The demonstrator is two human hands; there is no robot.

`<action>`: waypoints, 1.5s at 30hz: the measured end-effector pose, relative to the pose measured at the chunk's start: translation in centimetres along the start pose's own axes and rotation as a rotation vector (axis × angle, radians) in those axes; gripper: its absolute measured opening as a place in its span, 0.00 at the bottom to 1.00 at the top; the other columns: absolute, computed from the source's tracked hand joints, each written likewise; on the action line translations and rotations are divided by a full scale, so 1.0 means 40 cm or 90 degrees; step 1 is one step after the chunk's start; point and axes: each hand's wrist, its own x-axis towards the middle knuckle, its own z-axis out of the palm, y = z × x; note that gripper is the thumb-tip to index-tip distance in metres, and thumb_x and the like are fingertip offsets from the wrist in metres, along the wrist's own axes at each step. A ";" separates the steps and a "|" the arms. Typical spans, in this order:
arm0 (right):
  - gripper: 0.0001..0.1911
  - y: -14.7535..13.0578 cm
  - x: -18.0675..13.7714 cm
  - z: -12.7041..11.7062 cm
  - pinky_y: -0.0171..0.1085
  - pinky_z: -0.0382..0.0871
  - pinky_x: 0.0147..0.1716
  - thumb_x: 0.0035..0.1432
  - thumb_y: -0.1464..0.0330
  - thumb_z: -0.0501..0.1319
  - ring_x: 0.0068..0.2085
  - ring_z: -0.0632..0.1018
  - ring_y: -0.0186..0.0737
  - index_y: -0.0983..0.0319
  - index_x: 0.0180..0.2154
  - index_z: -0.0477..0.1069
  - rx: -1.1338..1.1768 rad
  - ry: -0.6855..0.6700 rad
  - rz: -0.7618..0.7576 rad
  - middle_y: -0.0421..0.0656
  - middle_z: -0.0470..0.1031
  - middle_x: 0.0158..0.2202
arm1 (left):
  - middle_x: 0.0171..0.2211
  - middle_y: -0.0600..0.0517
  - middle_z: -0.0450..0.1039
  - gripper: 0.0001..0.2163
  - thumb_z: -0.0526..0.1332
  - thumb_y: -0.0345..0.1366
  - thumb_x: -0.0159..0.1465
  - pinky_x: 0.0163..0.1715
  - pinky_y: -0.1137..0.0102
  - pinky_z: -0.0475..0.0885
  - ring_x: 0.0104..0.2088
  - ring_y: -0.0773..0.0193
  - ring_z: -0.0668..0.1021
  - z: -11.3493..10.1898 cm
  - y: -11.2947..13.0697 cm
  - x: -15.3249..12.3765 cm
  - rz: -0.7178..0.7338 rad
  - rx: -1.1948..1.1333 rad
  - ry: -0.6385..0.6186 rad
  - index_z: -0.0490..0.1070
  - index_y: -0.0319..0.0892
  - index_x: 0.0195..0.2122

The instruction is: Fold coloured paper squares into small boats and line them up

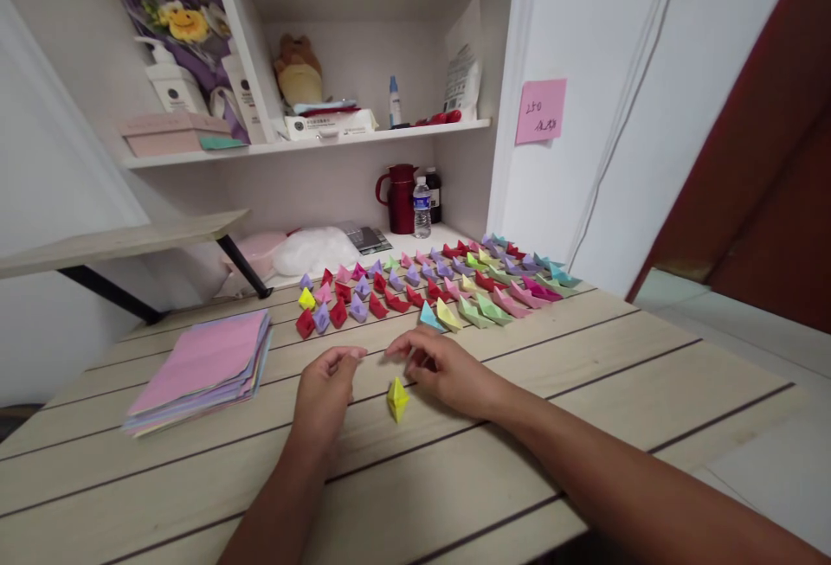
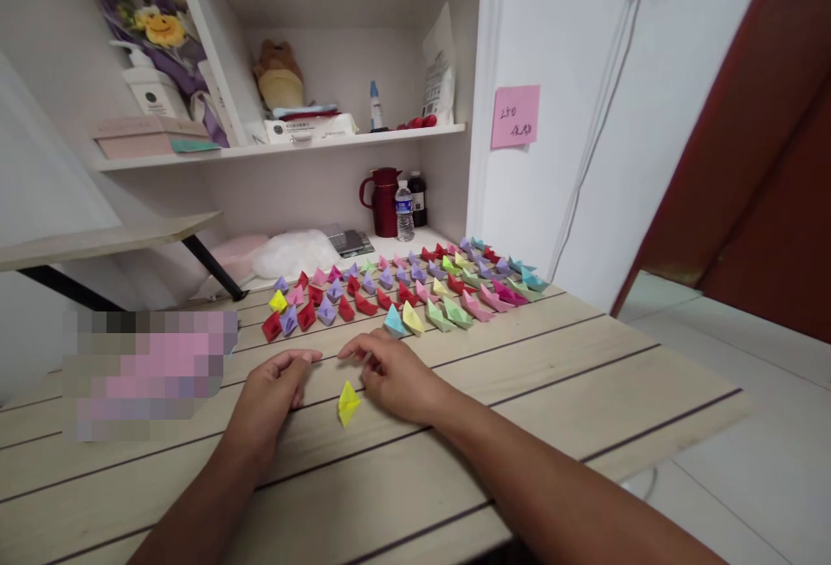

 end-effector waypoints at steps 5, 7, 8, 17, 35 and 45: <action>0.30 -0.032 -0.015 -0.002 0.32 0.67 0.37 0.43 0.86 0.58 0.35 0.71 0.33 0.55 0.46 0.76 0.014 -0.103 -0.043 0.40 0.64 0.40 | 0.12 0.62 0.56 0.17 0.62 0.47 0.51 0.20 0.73 0.53 0.17 0.70 0.58 0.006 0.000 0.003 0.006 0.003 -0.016 0.77 0.38 0.35; 0.28 -0.037 -0.018 0.000 0.31 0.65 0.34 0.42 0.86 0.59 0.33 0.69 0.32 0.56 0.42 0.78 0.032 -0.125 -0.029 0.38 0.63 0.37 | 0.12 0.62 0.58 0.16 0.63 0.46 0.51 0.20 0.73 0.54 0.17 0.69 0.60 0.007 0.000 -0.001 0.008 0.002 -0.019 0.77 0.39 0.34; 0.25 -0.037 -0.018 0.001 0.31 0.63 0.32 0.42 0.86 0.60 0.31 0.68 0.32 0.57 0.39 0.79 0.043 -0.130 -0.017 0.37 0.64 0.34 | 0.12 0.62 0.58 0.16 0.63 0.45 0.51 0.21 0.73 0.54 0.17 0.69 0.60 0.007 -0.001 -0.002 0.009 0.000 -0.020 0.78 0.39 0.34; 0.06 -0.016 -0.005 0.021 0.31 0.58 0.26 0.49 0.69 0.69 0.25 0.66 0.31 0.61 0.28 0.73 0.233 -0.051 0.120 0.34 0.67 0.22 | 0.13 0.61 0.61 0.12 0.65 0.43 0.51 0.21 0.72 0.54 0.17 0.69 0.62 0.011 -0.015 0.003 0.025 -0.043 -0.026 0.78 0.40 0.32; 0.20 -0.002 0.011 -0.001 0.31 0.62 0.24 0.48 0.57 0.72 0.21 0.69 0.29 0.59 0.34 0.66 0.450 0.092 0.206 0.36 0.73 0.25 | 0.16 0.59 0.61 0.19 0.68 0.51 0.53 0.26 0.72 0.55 0.21 0.69 0.62 0.029 -0.021 -0.015 0.015 -0.172 -0.186 0.80 0.39 0.37; 0.14 -0.012 0.011 0.020 0.32 0.61 0.21 0.58 0.55 0.63 0.21 0.67 0.32 0.59 0.34 0.66 0.186 0.136 0.064 0.35 0.70 0.25 | 0.17 0.63 0.53 0.26 0.65 0.61 0.53 0.24 0.72 0.56 0.18 0.74 0.55 0.025 -0.018 -0.018 -0.045 -0.258 -0.201 0.75 0.39 0.31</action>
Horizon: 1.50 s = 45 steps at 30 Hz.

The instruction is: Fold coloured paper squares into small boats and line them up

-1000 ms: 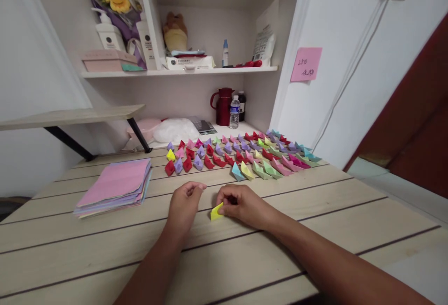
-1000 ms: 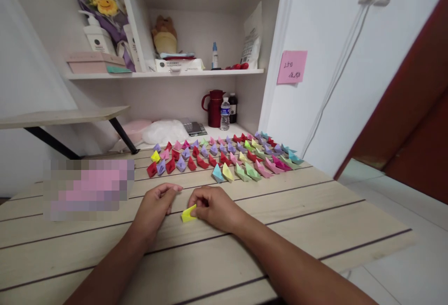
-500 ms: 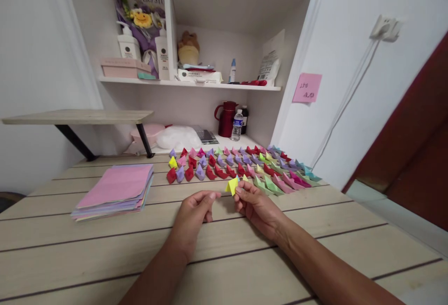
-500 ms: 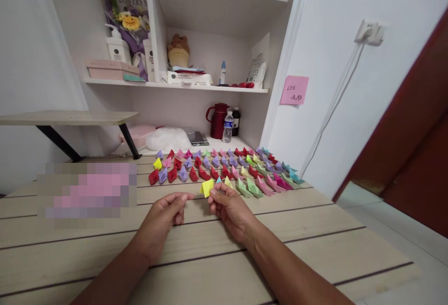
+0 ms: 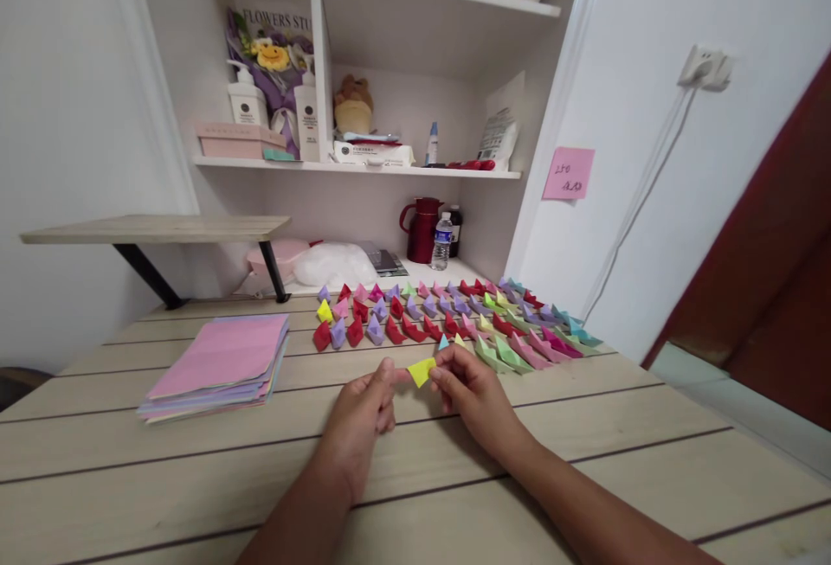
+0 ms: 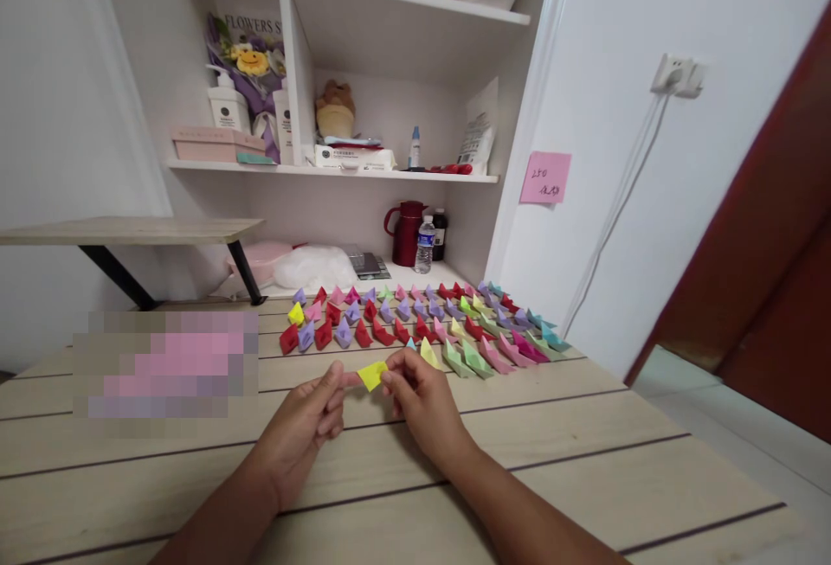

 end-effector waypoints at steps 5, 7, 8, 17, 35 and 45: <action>0.09 -0.017 -0.017 0.002 0.33 0.61 0.23 0.62 0.62 0.60 0.22 0.68 0.32 0.59 0.31 0.68 -0.125 -0.015 -0.086 0.36 0.70 0.25 | 0.15 0.66 0.47 0.25 0.65 0.62 0.52 0.20 0.72 0.53 0.16 0.75 0.50 0.000 0.001 -0.004 -0.037 -0.033 -0.068 0.64 0.43 0.23; 0.09 -0.020 -0.019 0.003 0.33 0.61 0.22 0.63 0.63 0.58 0.21 0.67 0.32 0.59 0.32 0.68 -0.155 -0.018 -0.105 0.36 0.70 0.25 | 0.15 0.66 0.47 0.26 0.65 0.62 0.52 0.20 0.73 0.53 0.16 0.76 0.49 -0.001 0.001 -0.005 -0.043 -0.038 -0.084 0.60 0.44 0.21; 0.09 -0.021 -0.019 0.002 0.33 0.61 0.22 0.64 0.63 0.57 0.21 0.67 0.32 0.59 0.32 0.67 -0.168 -0.017 -0.113 0.36 0.70 0.25 | 0.15 0.65 0.48 0.26 0.65 0.62 0.52 0.20 0.73 0.53 0.16 0.76 0.49 -0.001 0.001 -0.006 -0.045 -0.040 -0.091 0.59 0.44 0.21; 0.06 -0.027 -0.019 -0.009 0.34 0.61 0.29 0.62 0.69 0.58 0.27 0.70 0.36 0.58 0.32 0.69 -0.256 -0.001 -0.194 0.37 0.70 0.26 | 0.16 0.67 0.43 0.20 0.68 0.53 0.56 0.19 0.74 0.50 0.16 0.77 0.45 -0.001 0.010 -0.004 -0.062 -0.046 -0.122 0.62 0.44 0.26; 0.05 -0.064 -0.016 -0.016 0.35 0.64 0.34 0.62 0.71 0.60 0.33 0.73 0.38 0.59 0.33 0.74 -0.220 0.061 -0.242 0.41 0.75 0.31 | 0.15 0.66 0.47 0.15 0.72 0.44 0.53 0.19 0.76 0.50 0.17 0.77 0.46 -0.013 0.012 -0.002 -0.069 -0.062 -0.106 0.71 0.40 0.29; 0.04 -0.021 0.003 -0.024 0.36 0.63 0.34 0.58 0.71 0.61 0.32 0.71 0.38 0.61 0.30 0.73 -0.168 0.004 -0.117 0.40 0.72 0.28 | 0.16 0.67 0.44 0.20 0.71 0.48 0.54 0.20 0.77 0.52 0.17 0.77 0.49 -0.006 0.014 0.005 -0.035 -0.075 -0.040 0.74 0.37 0.39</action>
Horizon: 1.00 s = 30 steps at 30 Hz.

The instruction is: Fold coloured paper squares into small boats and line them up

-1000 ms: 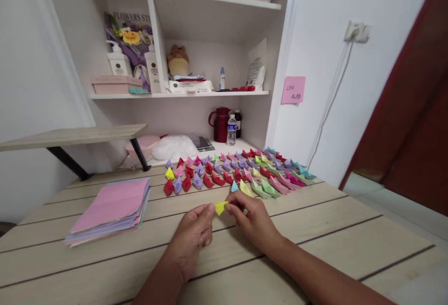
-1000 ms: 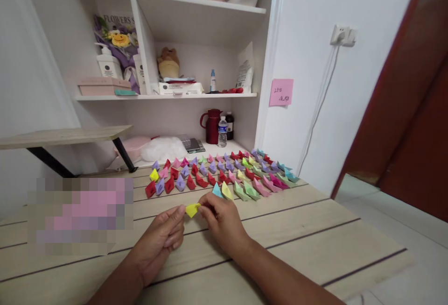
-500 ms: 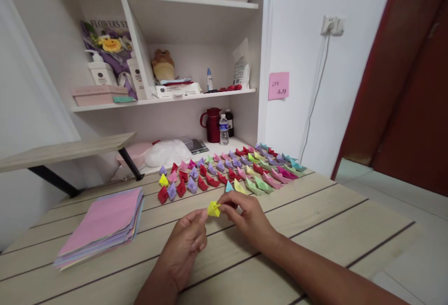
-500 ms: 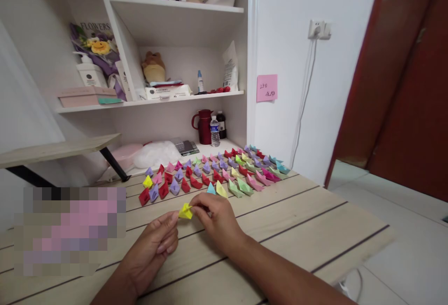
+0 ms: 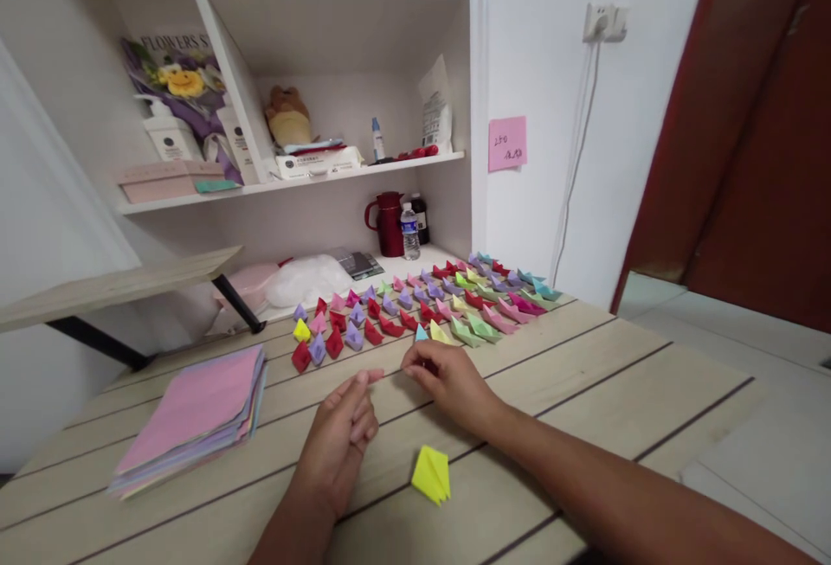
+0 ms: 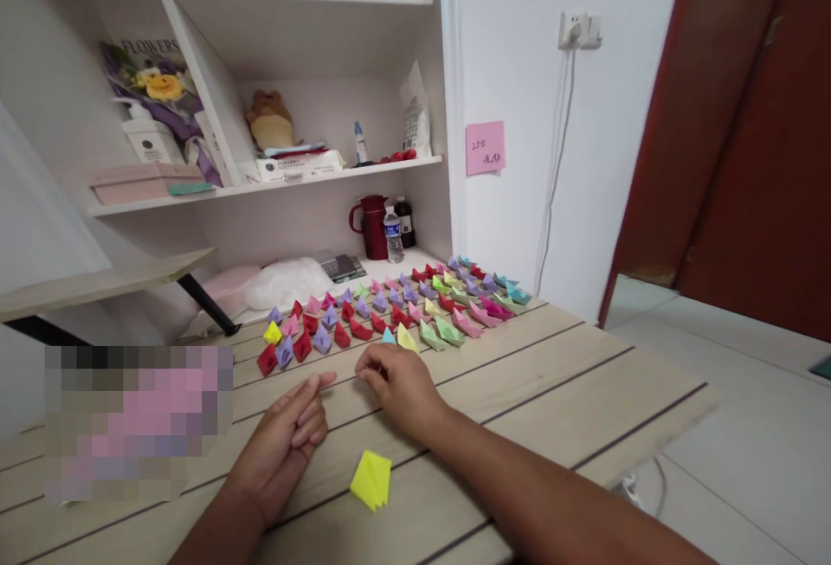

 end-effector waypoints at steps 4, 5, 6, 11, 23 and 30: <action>0.10 0.018 0.003 -0.023 0.35 0.66 0.31 0.62 0.62 0.60 0.28 0.72 0.36 0.62 0.34 0.73 0.094 -0.188 0.102 0.38 0.72 0.27 | 0.17 0.66 0.47 0.21 0.72 0.47 0.52 0.21 0.77 0.54 0.18 0.78 0.52 -0.012 -0.003 0.008 0.026 -0.006 0.048 0.74 0.37 0.40; 0.11 0.016 0.003 -0.034 0.35 0.67 0.32 0.61 0.61 0.62 0.30 0.73 0.36 0.62 0.35 0.74 0.114 -0.242 0.117 0.39 0.73 0.28 | 0.17 0.66 0.48 0.21 0.72 0.46 0.52 0.21 0.77 0.55 0.17 0.78 0.53 -0.013 -0.004 0.009 0.024 0.000 0.052 0.74 0.37 0.40; 0.11 0.012 0.003 -0.048 0.35 0.68 0.35 0.60 0.60 0.63 0.32 0.74 0.35 0.62 0.36 0.75 0.128 -0.291 0.129 0.40 0.74 0.30 | 0.17 0.66 0.49 0.20 0.71 0.46 0.53 0.21 0.77 0.55 0.17 0.78 0.53 -0.013 -0.004 0.010 0.023 0.009 0.052 0.74 0.36 0.40; 0.16 -0.017 0.000 -0.101 0.32 0.66 0.32 0.48 0.62 0.73 0.32 0.72 0.33 0.61 0.39 0.78 0.145 -0.494 0.176 0.37 0.75 0.31 | 0.17 0.65 0.52 0.18 0.68 0.46 0.57 0.20 0.76 0.55 0.17 0.77 0.55 0.000 -0.008 0.006 0.018 0.064 0.038 0.75 0.36 0.41; 0.16 0.027 -0.002 -0.032 0.29 0.55 0.21 0.50 0.58 0.72 0.21 0.65 0.27 0.63 0.30 0.73 0.289 -0.262 0.306 0.34 0.70 0.21 | 0.18 0.60 0.60 0.16 0.62 0.47 0.59 0.23 0.72 0.59 0.19 0.71 0.63 0.005 -0.022 0.007 0.094 0.237 0.039 0.76 0.39 0.39; 0.21 0.040 0.012 -0.029 0.29 0.59 0.22 0.46 0.55 0.74 0.19 0.65 0.25 0.64 0.27 0.70 0.446 -0.158 0.339 0.34 0.69 0.21 | 0.34 0.53 0.67 0.15 0.65 0.37 0.52 0.33 0.68 0.67 0.30 0.65 0.70 0.033 -0.025 0.000 0.254 0.339 0.051 0.79 0.47 0.42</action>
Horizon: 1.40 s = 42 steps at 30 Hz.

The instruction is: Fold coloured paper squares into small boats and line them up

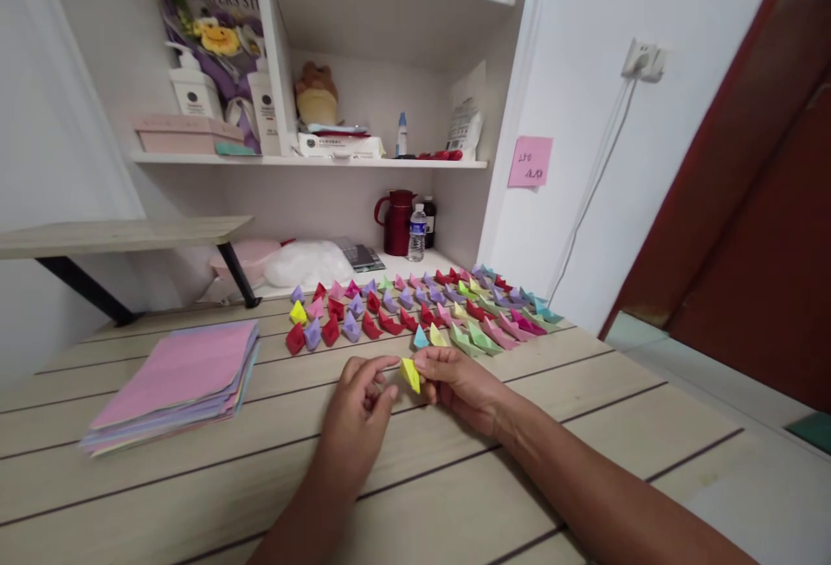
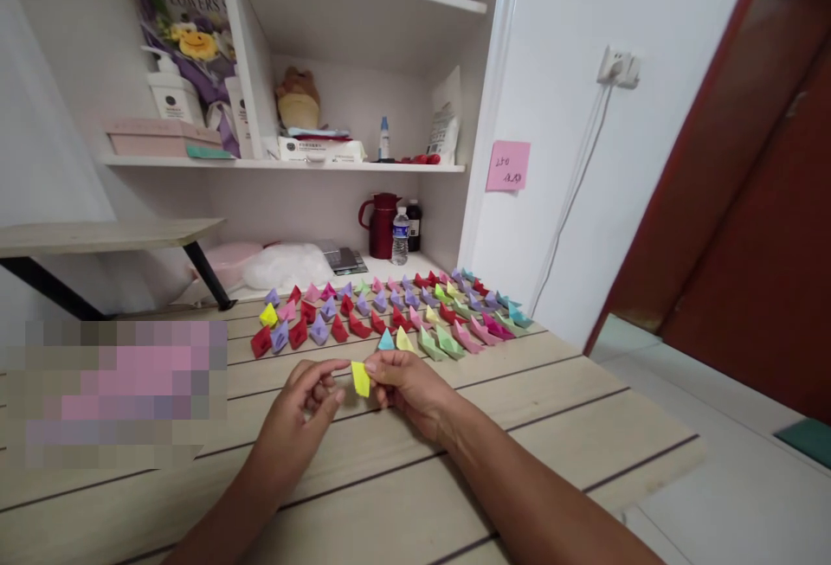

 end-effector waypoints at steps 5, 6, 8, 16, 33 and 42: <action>0.22 -0.005 -0.011 0.003 0.30 0.60 0.21 0.43 0.56 0.76 0.18 0.64 0.25 0.65 0.26 0.70 0.049 -0.047 0.052 0.36 0.69 0.21 | 0.44 0.49 0.65 0.12 0.65 0.38 0.52 0.39 0.65 0.70 0.40 0.59 0.73 -0.006 0.001 0.003 0.015 -0.008 -0.003 0.79 0.48 0.39; 0.22 -0.006 -0.012 0.005 0.30 0.60 0.21 0.43 0.56 0.76 0.19 0.64 0.25 0.65 0.26 0.70 0.053 -0.048 0.053 0.36 0.69 0.21 | 0.44 0.49 0.65 0.11 0.66 0.38 0.52 0.41 0.65 0.71 0.42 0.58 0.73 -0.007 -0.001 0.004 0.012 -0.016 -0.013 0.79 0.47 0.36; 0.22 -0.006 -0.012 0.008 0.30 0.61 0.22 0.43 0.56 0.76 0.19 0.64 0.25 0.64 0.25 0.69 0.058 -0.043 0.047 0.35 0.69 0.21 | 0.44 0.48 0.66 0.09 0.68 0.39 0.50 0.41 0.65 0.71 0.43 0.57 0.74 -0.008 -0.005 0.005 0.004 -0.037 -0.034 0.79 0.46 0.33; 0.22 0.004 -0.010 0.029 0.30 0.58 0.19 0.44 0.55 0.75 0.18 0.65 0.27 0.64 0.25 0.70 -0.008 -0.012 0.024 0.36 0.70 0.20 | 0.34 0.49 0.70 0.10 0.74 0.40 0.44 0.38 0.68 0.71 0.37 0.58 0.75 0.003 0.001 0.002 -0.086 -0.142 -0.115 0.78 0.42 0.22; 0.21 0.018 -0.016 0.091 0.35 0.69 0.27 0.55 0.55 0.68 0.25 0.72 0.33 0.59 0.44 0.67 -0.166 0.018 -0.222 0.34 0.70 0.26 | 0.31 0.50 0.75 0.15 0.74 0.45 0.47 0.42 0.68 0.69 0.37 0.62 0.74 -0.005 0.000 -0.010 -0.187 -0.295 0.037 0.79 0.39 0.28; 0.22 0.022 -0.001 0.083 0.31 0.62 0.17 0.55 0.49 0.64 0.17 0.67 0.30 0.61 0.28 0.69 -0.194 0.080 -0.206 0.35 0.68 0.19 | 0.35 0.49 0.76 0.13 0.76 0.43 0.45 0.43 0.70 0.68 0.43 0.57 0.75 0.006 0.005 -0.014 -0.169 -0.255 0.022 0.78 0.40 0.23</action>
